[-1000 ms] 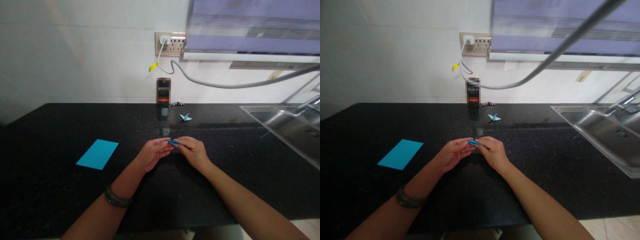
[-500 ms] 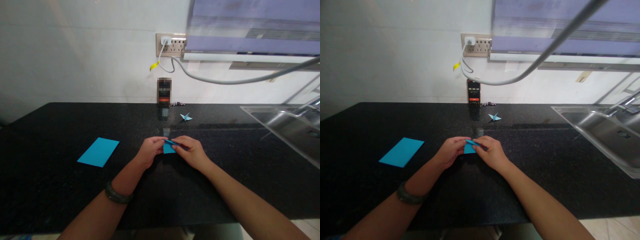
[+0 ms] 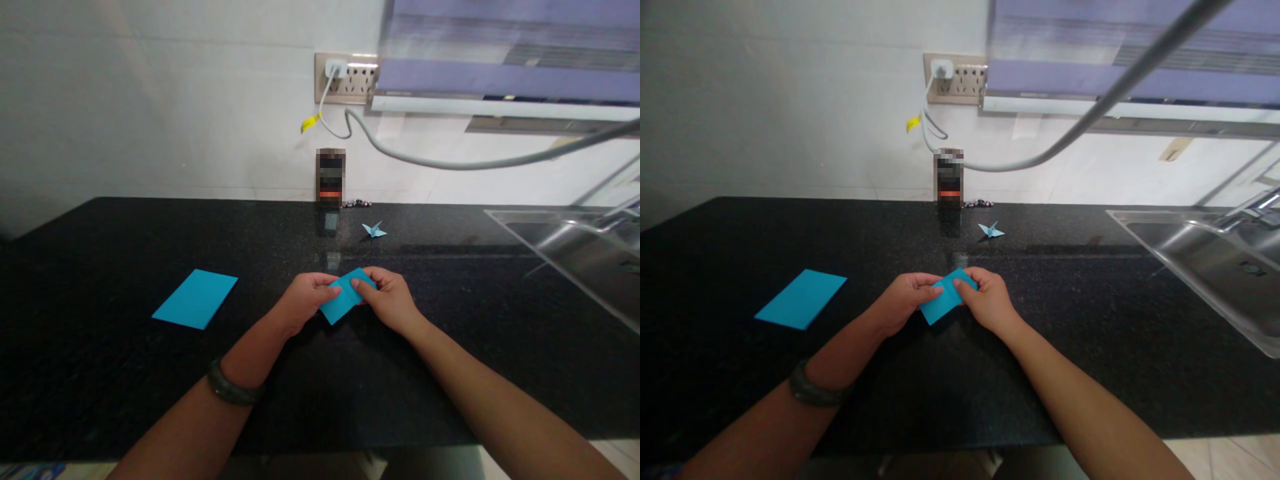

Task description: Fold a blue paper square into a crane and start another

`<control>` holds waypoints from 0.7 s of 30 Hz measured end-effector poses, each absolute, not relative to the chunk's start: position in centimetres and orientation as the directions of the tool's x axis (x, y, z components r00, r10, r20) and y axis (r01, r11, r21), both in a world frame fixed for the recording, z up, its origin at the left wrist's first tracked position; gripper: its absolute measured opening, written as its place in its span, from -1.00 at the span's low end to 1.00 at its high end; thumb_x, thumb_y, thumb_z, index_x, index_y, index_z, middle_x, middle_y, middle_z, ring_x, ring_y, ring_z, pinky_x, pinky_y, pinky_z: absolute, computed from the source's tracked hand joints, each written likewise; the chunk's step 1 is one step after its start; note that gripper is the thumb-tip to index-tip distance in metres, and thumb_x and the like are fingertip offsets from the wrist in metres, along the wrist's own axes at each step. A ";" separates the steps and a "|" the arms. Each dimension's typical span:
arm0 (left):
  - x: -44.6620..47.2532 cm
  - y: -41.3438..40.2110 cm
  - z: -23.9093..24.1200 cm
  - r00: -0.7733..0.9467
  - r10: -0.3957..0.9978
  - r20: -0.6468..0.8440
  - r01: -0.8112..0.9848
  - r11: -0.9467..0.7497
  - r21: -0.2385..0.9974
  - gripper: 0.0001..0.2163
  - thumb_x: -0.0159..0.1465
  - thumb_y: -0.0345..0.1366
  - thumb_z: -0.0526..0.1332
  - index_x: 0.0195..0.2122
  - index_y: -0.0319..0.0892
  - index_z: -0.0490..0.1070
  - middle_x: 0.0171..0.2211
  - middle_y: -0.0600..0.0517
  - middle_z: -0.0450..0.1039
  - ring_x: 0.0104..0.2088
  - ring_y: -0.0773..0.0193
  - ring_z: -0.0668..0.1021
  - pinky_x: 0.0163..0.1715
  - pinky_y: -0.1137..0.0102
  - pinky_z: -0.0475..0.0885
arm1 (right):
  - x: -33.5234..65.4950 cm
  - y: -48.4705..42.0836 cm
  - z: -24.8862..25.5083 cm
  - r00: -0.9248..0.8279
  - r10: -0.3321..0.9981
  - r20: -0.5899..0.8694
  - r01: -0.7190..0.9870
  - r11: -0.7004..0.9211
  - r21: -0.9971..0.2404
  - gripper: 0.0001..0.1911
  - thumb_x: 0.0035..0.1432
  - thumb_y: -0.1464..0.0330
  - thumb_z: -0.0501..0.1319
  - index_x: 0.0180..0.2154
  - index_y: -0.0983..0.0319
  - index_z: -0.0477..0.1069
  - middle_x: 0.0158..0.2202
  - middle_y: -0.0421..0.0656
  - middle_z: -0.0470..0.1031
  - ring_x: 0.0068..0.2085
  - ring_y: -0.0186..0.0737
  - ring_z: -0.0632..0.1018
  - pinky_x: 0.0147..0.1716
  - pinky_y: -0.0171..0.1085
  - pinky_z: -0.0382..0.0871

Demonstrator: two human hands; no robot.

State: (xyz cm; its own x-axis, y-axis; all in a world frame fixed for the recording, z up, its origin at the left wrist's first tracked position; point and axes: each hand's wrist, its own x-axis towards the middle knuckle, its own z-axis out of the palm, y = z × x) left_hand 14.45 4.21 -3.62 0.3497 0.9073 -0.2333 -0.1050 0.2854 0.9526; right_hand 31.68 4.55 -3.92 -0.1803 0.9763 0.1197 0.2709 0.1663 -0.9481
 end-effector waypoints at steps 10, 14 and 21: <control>14.5 4.3 -3.5 0.287 0.913 -0.291 -0.096 0.330 0.939 -0.82 0.01 -0.24 0.28 -0.46 -0.28 0.46 -0.58 0.04 0.41 -0.56 0.38 0.38 -0.51 0.43 0.23 | 32.2 4.5 -4.0 -0.262 0.886 0.382 0.306 0.452 -0.838 -0.76 0.07 0.36 0.18 -0.17 0.21 0.46 -0.30 -0.13 0.51 -0.32 -0.27 0.50 -0.34 -0.27 0.39; 14.1 4.2 -3.0 0.346 0.889 -0.301 -0.155 0.371 0.916 -0.81 -0.01 -0.24 0.29 -0.50 -0.30 0.45 -0.62 0.07 0.37 -0.61 0.42 0.34 -0.57 0.46 0.20 | 32.9 4.8 -3.6 -0.423 0.725 0.543 0.264 0.672 -0.691 -0.73 0.11 0.47 0.12 -0.17 0.12 0.49 -0.30 -0.14 0.47 -0.28 -0.31 0.49 -0.32 -0.29 0.39; 13.7 4.4 -2.9 0.392 0.869 -0.301 -0.264 0.420 0.868 -0.79 0.00 -0.27 0.31 -0.40 -0.34 0.49 -0.51 -0.03 0.48 -0.53 0.37 0.44 -0.46 0.43 0.29 | 33.6 5.0 -3.2 -0.604 0.573 0.554 0.256 0.798 -0.546 -0.62 0.12 0.49 0.12 -0.04 0.08 0.41 -0.14 -0.10 0.36 -0.23 -0.31 0.44 -0.32 -0.29 0.37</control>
